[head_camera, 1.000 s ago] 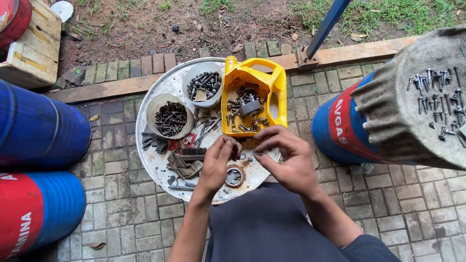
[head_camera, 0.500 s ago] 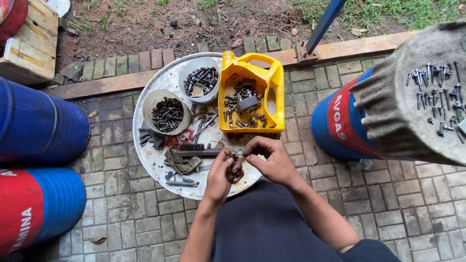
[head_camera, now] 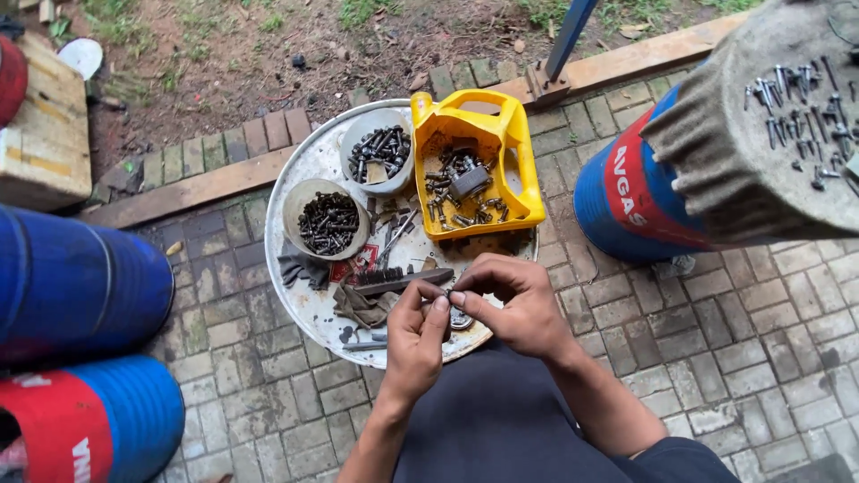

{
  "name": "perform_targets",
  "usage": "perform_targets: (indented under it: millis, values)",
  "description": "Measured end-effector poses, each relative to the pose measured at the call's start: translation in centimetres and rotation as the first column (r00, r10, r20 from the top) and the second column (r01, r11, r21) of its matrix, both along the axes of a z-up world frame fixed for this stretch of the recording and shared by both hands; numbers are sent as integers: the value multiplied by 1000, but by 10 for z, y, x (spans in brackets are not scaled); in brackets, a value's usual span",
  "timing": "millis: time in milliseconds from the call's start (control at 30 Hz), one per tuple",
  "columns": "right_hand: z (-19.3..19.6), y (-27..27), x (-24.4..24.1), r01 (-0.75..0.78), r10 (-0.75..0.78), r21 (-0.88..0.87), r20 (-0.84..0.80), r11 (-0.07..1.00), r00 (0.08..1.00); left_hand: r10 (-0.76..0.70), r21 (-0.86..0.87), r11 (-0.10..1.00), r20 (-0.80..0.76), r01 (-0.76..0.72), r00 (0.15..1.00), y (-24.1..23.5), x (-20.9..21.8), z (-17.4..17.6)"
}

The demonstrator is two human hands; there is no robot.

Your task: The person cleans small metal screws by hand using a wire brush. They hold the screws and rub them against the brush bristles to remove dirt and rust, then place the cleaned screws into a yellow plastic container on the table.

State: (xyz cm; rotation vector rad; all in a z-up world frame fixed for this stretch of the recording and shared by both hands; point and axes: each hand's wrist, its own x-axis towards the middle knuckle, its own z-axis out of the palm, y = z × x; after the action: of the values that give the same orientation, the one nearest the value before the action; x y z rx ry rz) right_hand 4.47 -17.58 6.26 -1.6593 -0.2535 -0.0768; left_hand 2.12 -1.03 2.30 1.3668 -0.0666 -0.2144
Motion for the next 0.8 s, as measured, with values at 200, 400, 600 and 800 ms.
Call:
perform_targets:
  millis: [200,400,600,800]
  values:
    - [6,28,-15,122,-122,82,0,989,993,-93,163,984,99,76,991,24,7,20]
    - [8,50,-19,203,-206,97,18,974,978,-156,236,965,182,111,971,44,16,23]
    - [8,65,-21,270,-273,112,17,956,962,-224,209,959,159,189,961,61,24,26]
    - [8,77,-22,301,-303,142,-11,943,953,-260,170,959,202,228,944,67,32,35]
